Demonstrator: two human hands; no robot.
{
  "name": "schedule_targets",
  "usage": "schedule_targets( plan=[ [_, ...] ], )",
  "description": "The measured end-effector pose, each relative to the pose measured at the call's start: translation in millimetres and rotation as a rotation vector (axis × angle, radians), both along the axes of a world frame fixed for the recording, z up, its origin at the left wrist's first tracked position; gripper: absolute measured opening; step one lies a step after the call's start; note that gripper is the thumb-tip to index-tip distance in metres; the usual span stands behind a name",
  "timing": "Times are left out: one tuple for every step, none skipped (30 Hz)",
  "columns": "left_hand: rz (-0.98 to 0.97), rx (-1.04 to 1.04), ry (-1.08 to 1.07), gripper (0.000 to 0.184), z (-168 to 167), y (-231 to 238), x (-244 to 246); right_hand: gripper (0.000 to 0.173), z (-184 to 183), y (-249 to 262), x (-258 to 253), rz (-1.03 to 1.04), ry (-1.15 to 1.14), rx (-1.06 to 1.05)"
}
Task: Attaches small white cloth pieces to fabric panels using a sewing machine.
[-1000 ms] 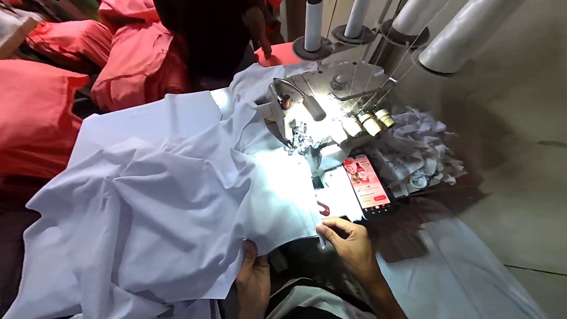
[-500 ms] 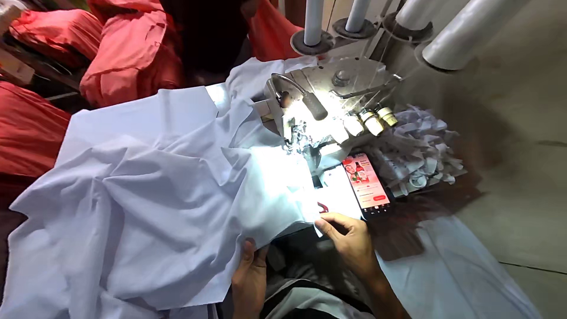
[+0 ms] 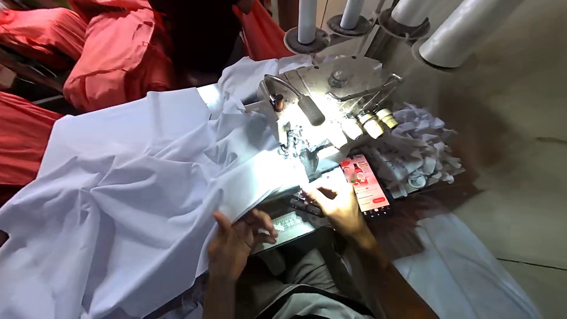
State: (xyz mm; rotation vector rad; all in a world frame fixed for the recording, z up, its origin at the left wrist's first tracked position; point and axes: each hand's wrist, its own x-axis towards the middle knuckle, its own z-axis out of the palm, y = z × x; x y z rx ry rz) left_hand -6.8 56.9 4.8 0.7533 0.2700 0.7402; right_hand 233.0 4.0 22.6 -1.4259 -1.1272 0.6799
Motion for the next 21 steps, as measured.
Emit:
schedule_targets(
  plan=[
    [-0.124,0.107,0.021,0.081,0.3,3.2,-3.8,0.015,1.2,-0.3,0.0,0.006,0.013,-0.002],
    [-0.225,0.218,0.041,0.076,3.1,4.6,-7.3,0.017,2.0,-0.4,-0.1,0.011,0.022,-0.001],
    [-0.304,0.316,0.033,0.068,8.3,5.4,-10.3,0.019,2.3,-0.8,-0.5,0.017,0.031,0.003],
    [-0.359,0.414,0.013,0.061,15.3,6.8,-13.0,0.021,2.1,-1.1,-1.1,0.021,0.038,0.005],
    [-0.362,0.494,-0.018,0.054,24.2,9.0,-14.7,0.023,1.2,-1.3,-1.3,0.027,0.048,0.008],
    [-0.283,0.539,-0.043,0.047,35.6,10.9,-15.2,0.024,0.2,-1.5,-1.5,0.032,0.059,0.010],
    [-0.132,0.567,-0.039,0.040,49.7,15.0,-13.6,0.023,-0.1,-1.8,-1.5,0.032,0.067,0.012],
    [0.063,0.630,0.045,0.034,64.7,24.3,-11.1,0.023,0.1,-2.4,-1.8,0.028,0.071,0.010],
    [0.278,0.744,0.221,0.029,76.9,38.8,-7.9,0.023,-0.1,-3.0,-2.2,0.026,0.072,0.008],
    [0.460,0.889,0.449,0.024,83.8,58.4,-4.5,0.023,-0.7,-3.2,-2.6,0.027,0.074,0.006],
    [0.560,1.040,0.690,0.024,87.3,80.3,0.2,0.024,-1.7,-3.1,-3.1,0.033,0.078,0.006],
    [0.578,1.143,0.904,0.033,89.1,102.8,7.1,0.025,-2.9,-2.6,-3.5,0.040,0.087,0.010],
    [0.545,1.196,1.066,0.046,88.4,123.3,15.5,0.026,-3.9,-2.4,-4.0,0.042,0.089,0.010],
    [0.512,1.208,1.167,0.056,85.1,138.7,23.3,0.027,-4.5,-2.4,-4.8,0.044,0.087,0.003],
    [0.501,1.192,1.230,0.059,81.2,148.1,29.0,0.028,-4.2,-2.2,-5.8,0.046,0.087,-0.004],
    [0.505,1.165,1.269,0.056,79.6,152.0,32.1,0.029,-3.6,-1.9,-6.8,0.045,0.091,-0.010],
    [0.516,1.151,1.299,0.050,80.0,152.3,32.5,0.029,-3.0,-1.2,-7.3,0.043,0.095,-0.011],
    [0.539,1.155,1.316,0.042,81.6,151.4,32.0,0.028,-2.8,-0.3,-7.6,0.040,0.099,-0.012],
    [0.566,1.175,1.325,0.036,81.8,150.8,31.1,0.028,-3.4,0.4,-8.0,0.037,0.104,-0.010],
    [0.591,1.192,1.326,0.031,80.5,150.5,29.8,0.028,-4.3,0.6,-8.8,0.035,0.110,-0.004],
    [0.615,1.201,1.316,0.029,78.4,151.8,28.3,0.028,-4.7,0.9,-9.0,0.037,0.112,0.001]
  ],
)
